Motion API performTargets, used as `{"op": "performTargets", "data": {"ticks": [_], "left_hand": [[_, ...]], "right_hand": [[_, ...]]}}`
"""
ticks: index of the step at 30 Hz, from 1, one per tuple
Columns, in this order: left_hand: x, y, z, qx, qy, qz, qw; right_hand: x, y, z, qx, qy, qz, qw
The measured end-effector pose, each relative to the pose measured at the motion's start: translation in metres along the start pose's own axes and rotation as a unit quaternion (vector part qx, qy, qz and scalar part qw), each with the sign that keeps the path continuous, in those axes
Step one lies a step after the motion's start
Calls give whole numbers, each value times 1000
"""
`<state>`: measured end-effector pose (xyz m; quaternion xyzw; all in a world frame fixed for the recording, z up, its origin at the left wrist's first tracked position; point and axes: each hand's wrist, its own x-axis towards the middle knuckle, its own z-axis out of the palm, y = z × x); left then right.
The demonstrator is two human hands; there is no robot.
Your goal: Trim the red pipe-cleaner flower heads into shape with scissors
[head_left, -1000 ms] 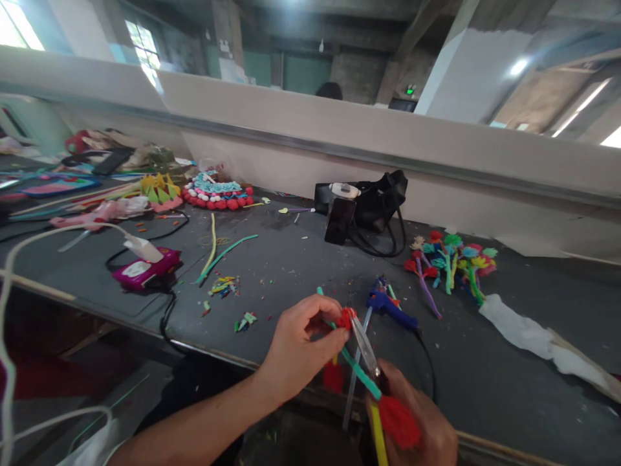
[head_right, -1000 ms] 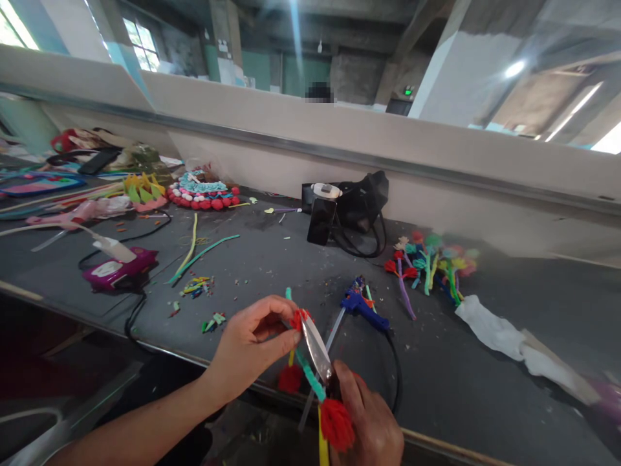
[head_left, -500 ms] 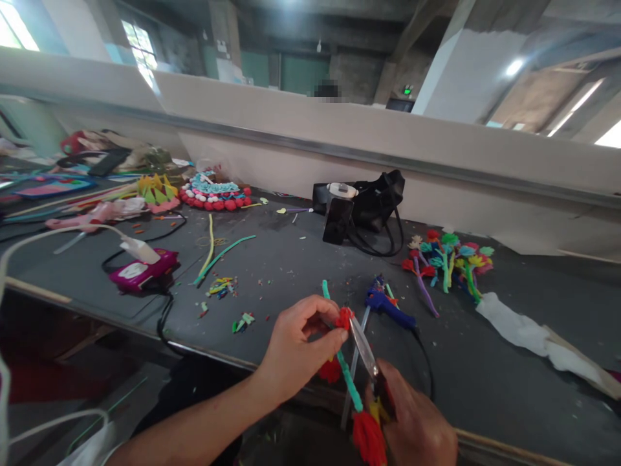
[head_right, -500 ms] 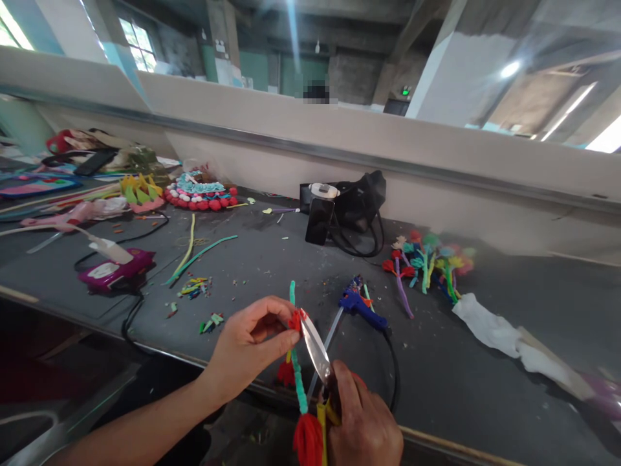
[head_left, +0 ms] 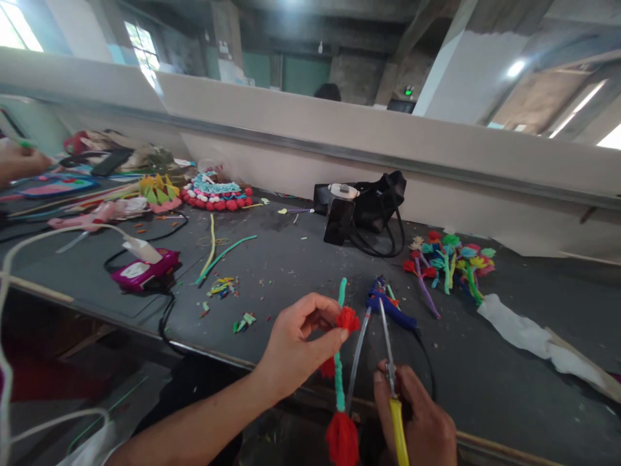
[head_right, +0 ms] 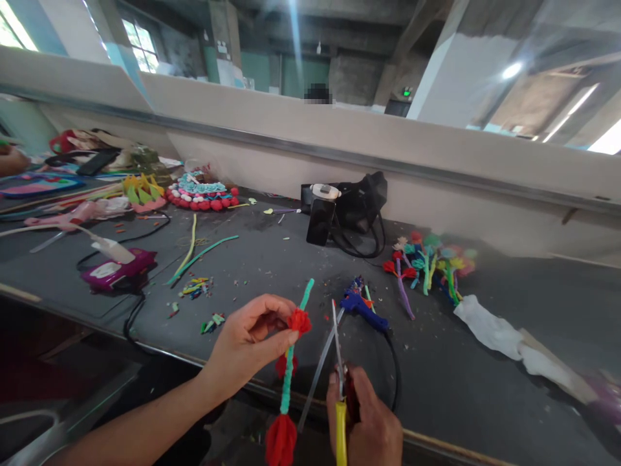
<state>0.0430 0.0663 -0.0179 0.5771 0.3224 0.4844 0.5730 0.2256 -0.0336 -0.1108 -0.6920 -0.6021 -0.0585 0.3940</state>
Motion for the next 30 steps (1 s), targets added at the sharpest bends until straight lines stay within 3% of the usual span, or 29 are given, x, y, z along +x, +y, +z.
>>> {"op": "performTargets", "data": {"ticks": [12, 19, 24, 30], "left_hand": [[1, -1, -2, -9, -14, -12, 1000], [2, -3, -3, -12, -22, -14, 1000], [1, -6, -3, 23, -22, 2, 999], [2, -6, -4, 123, 8, 89, 988]], "right_hand": [[2, 15, -6, -53, -29, -144, 988], [4, 13, -8, -94, -12, -159, 983], [4, 6, -9, -136, 10, -131, 982], [6, 8, -11, -134, 32, -146, 980]]}}
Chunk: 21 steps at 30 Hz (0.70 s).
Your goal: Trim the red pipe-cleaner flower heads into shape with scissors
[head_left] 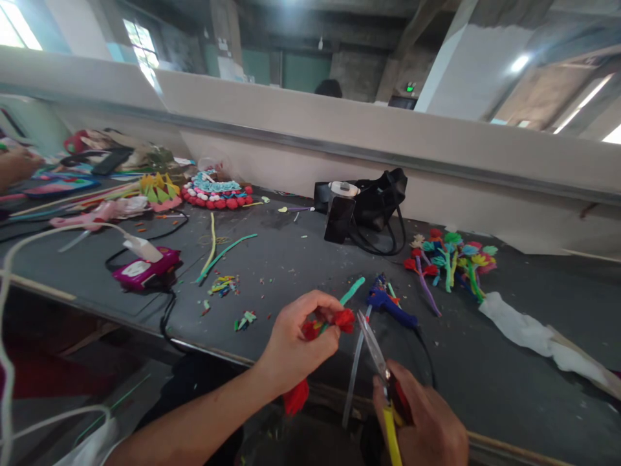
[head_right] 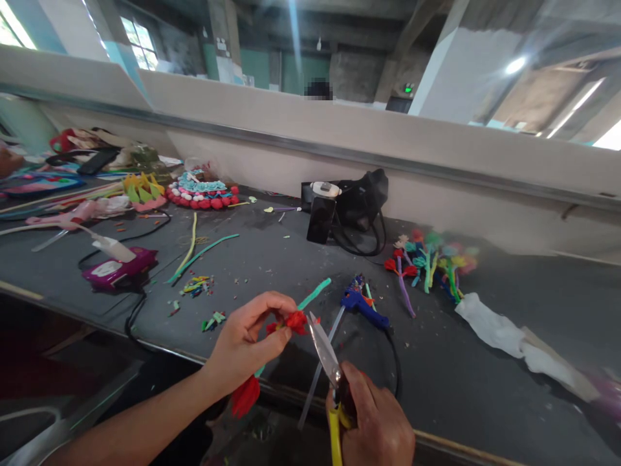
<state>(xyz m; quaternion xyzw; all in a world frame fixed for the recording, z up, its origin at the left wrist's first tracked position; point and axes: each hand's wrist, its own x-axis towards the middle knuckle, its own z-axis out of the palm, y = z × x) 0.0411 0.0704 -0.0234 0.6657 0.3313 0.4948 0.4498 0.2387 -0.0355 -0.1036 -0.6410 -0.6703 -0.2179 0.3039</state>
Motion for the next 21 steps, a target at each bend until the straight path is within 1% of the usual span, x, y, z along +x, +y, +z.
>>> {"op": "performTargets", "data": {"ticks": [4, 7, 12, 17, 21], "left_hand": [[1, 0, -1, 57, 17, 71, 996], [1, 0, -1, 109, 23, 122, 986], [1, -3, -1, 152, 30, 192, 969], [3, -5, -1, 184, 37, 226, 956], [3, -5, -2, 190, 34, 231, 954]], "right_hand": [[-1, 4, 0, 9, -20, -24, 999], [-1, 6, 0, 3, -36, -32, 999], [1, 5, -1, 5, -37, -47, 998], [-3, 3, -2, 18, -72, 1, 997], [-12, 9, 3, 56, -92, 13, 994]]}}
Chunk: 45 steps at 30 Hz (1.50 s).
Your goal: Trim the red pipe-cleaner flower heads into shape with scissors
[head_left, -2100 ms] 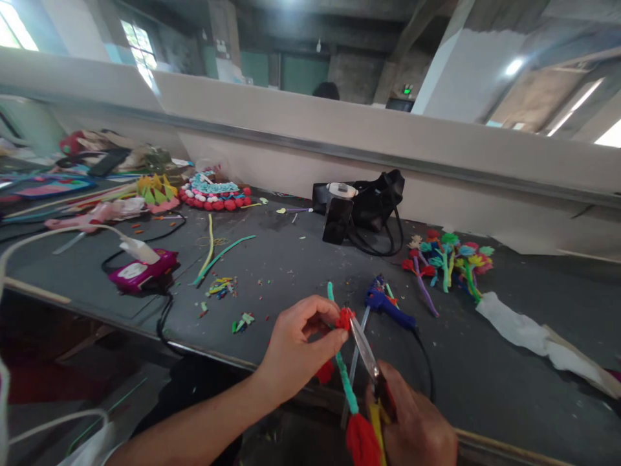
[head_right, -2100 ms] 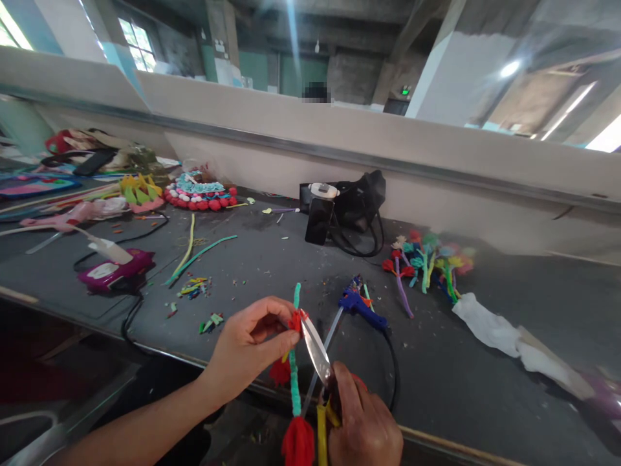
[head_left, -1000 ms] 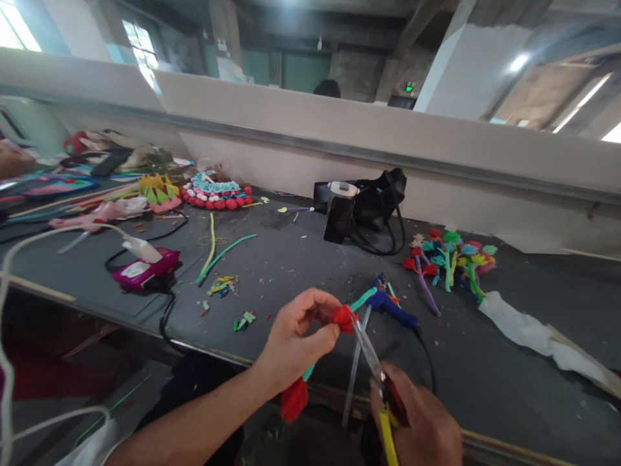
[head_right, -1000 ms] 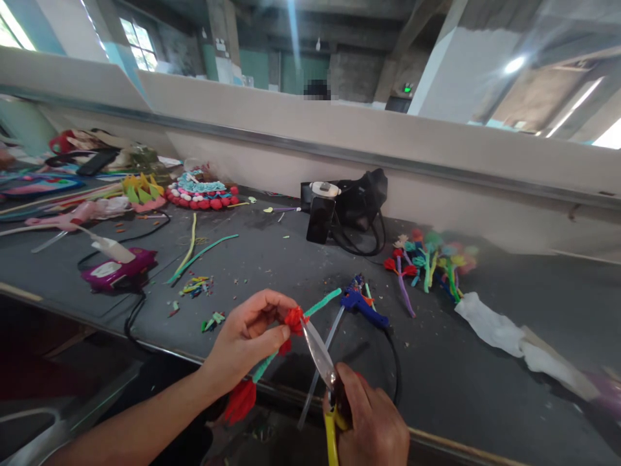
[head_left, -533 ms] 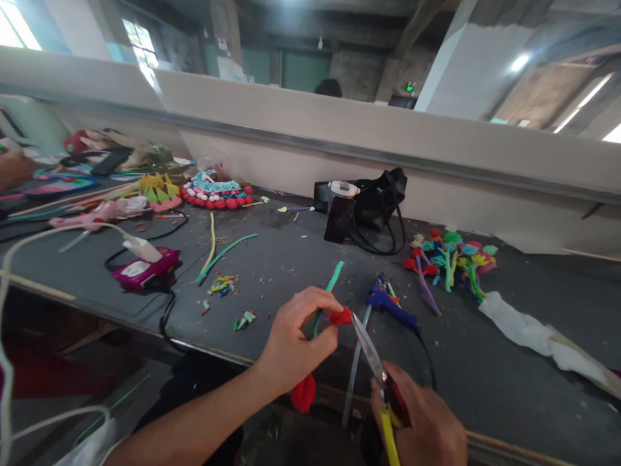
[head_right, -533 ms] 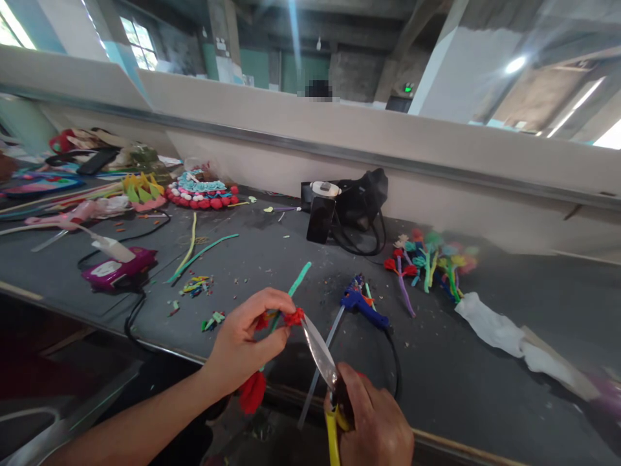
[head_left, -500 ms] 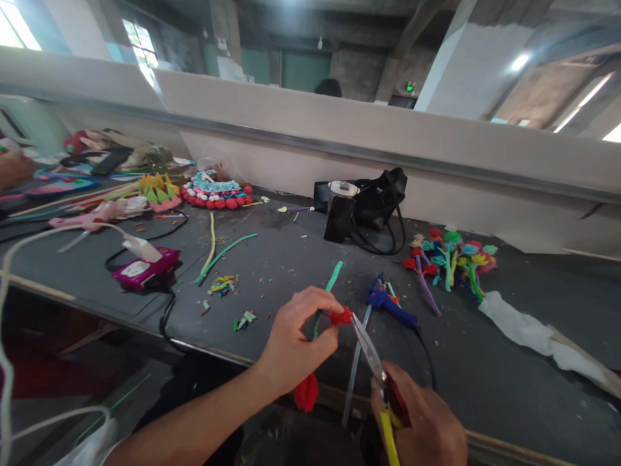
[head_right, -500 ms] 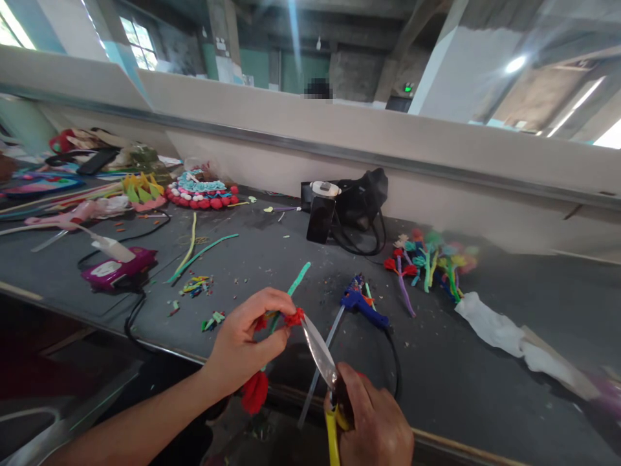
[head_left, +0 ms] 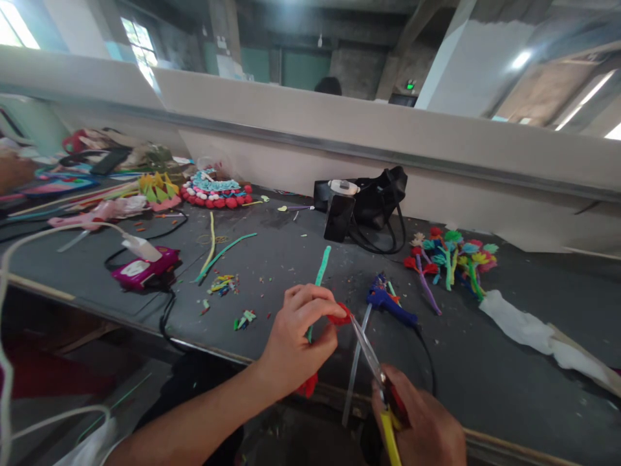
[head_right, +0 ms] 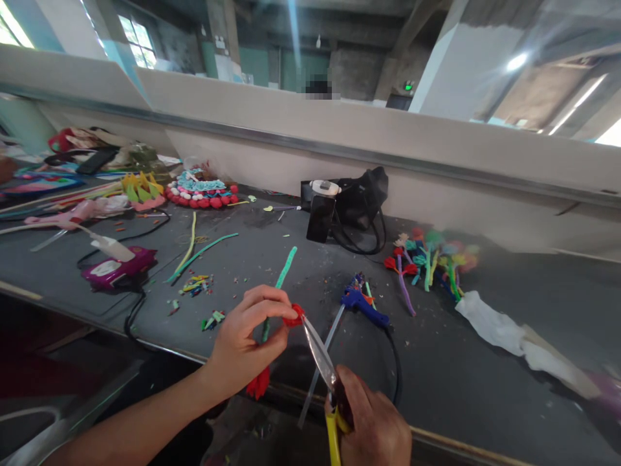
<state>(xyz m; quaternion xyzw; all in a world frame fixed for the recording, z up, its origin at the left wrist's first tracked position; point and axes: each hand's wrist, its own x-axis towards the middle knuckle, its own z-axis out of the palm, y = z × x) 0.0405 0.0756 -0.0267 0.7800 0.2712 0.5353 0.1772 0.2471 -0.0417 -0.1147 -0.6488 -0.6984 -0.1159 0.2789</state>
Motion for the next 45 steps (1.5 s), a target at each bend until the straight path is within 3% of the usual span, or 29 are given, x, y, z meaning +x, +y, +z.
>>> {"op": "performTargets", "data": {"ticks": [4, 8, 12, 15, 20, 25, 27, 32, 40, 45], "left_hand": [[0, 1, -1, -1, -7, -16, 1000], [0, 0, -1, -11, -17, -35, 999], [1, 0, -2, -20, -14, -45, 999], [1, 1, -2, -34, -21, -74, 996], [3, 2, -5, -48, -38, -100, 993], [6, 1, -9, -43, -91, -100, 990], [7, 0, -9, -38, -109, -84, 990], [5, -6, -6, -5, -80, -24, 996], [4, -7, -6, 91, -26, 59, 994], [5, -7, -8, 92, -22, 74, 993]], "right_hand": [[-1, -2, 2, 101, -39, 27, 994], [5, -19, -3, 231, -72, 93, 966], [10, -32, -9, 292, -101, 148, 940], [13, -29, -12, 327, -122, 154, 925], [16, -16, -15, 353, -207, 107, 906], [10, -24, -13, 331, -120, 160, 922], [9, -28, -13, 327, -113, 165, 923], [10, -31, -13, 302, -81, 161, 936], [-7, -7, -6, 131, -55, 55, 988], [-5, 14, -14, 65, -62, -50, 995]]}}
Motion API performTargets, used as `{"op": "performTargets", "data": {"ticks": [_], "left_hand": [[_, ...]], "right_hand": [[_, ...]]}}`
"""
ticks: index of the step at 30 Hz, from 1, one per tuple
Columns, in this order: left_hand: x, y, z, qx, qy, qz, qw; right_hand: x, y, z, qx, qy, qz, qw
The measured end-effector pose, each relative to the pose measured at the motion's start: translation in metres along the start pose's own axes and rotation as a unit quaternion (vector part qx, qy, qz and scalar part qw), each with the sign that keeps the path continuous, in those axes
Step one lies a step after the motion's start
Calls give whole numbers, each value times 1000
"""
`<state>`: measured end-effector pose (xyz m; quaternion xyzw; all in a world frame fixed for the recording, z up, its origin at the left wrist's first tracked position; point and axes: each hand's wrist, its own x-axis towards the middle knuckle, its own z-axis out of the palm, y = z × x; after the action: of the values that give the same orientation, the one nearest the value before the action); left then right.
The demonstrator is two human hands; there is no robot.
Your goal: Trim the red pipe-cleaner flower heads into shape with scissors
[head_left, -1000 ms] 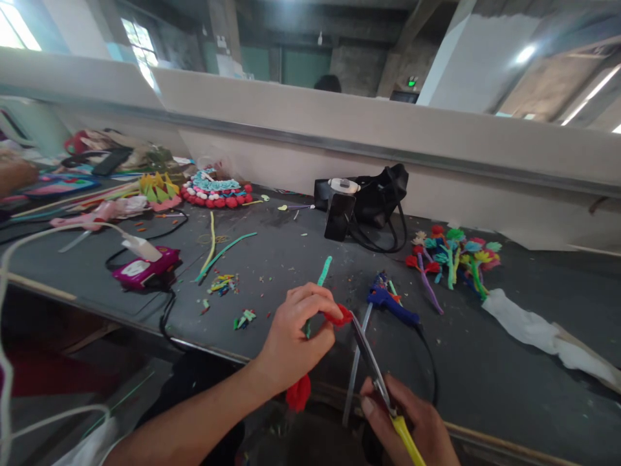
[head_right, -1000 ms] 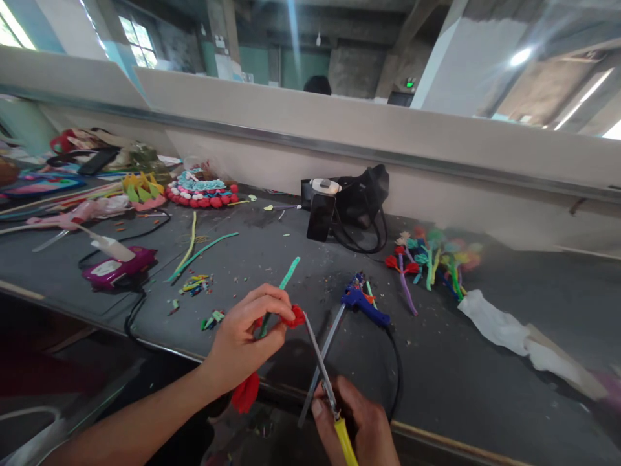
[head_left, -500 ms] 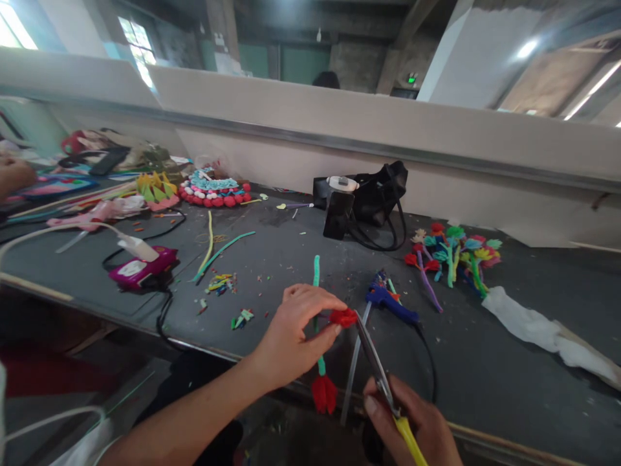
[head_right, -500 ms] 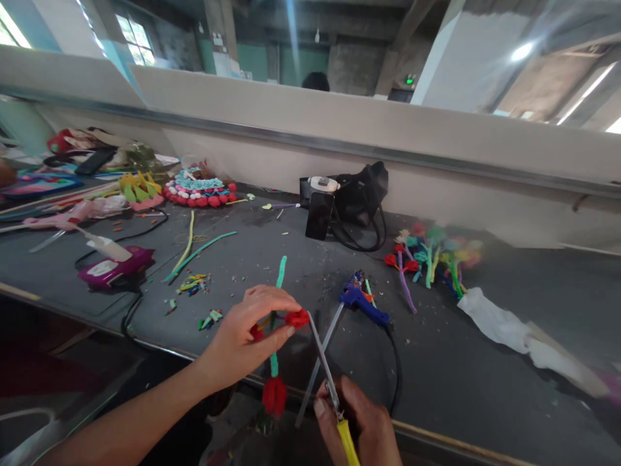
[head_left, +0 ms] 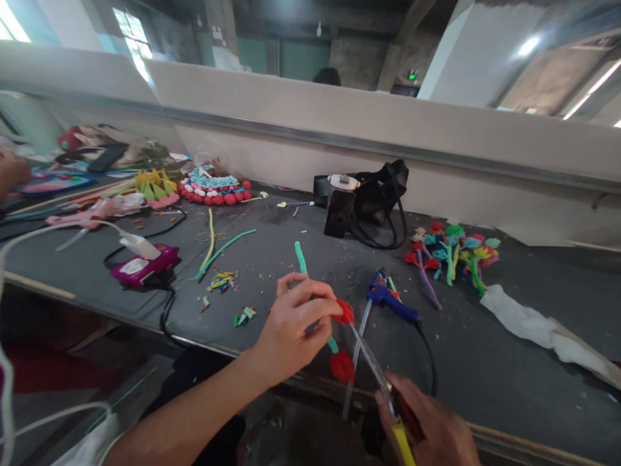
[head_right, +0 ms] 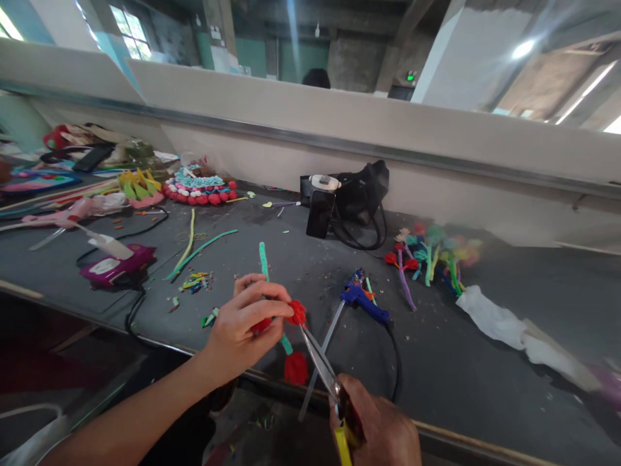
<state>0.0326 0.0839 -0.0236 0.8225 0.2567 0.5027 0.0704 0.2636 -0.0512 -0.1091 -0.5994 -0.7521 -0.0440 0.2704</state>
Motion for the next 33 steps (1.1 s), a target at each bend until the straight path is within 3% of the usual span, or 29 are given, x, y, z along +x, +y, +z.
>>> {"op": "performTargets", "data": {"ticks": [5, 10, 15, 23, 29, 33], "left_hand": [[1, 0, 0, -27, 1, -10, 1000], [0, -1, 0, -36, -12, -20, 999], [1, -4, -1, -8, -5, -35, 999], [-2, -5, 1, 10, -35, -16, 999], [-3, -6, 0, 10, -67, -5, 998], [-3, -5, 0, 4, -89, 1, 996]], "right_hand": [[2, 2, -6, -23, 35, -7, 999], [1, -3, -6, -2, 0, 27, 1000], [0, 0, -8, -27, 8, 38, 999], [3, -5, -15, -93, 21, 35, 995], [8, -6, -21, -119, 13, -17, 993], [6, -6, -19, -123, -2, -4, 992]]}}
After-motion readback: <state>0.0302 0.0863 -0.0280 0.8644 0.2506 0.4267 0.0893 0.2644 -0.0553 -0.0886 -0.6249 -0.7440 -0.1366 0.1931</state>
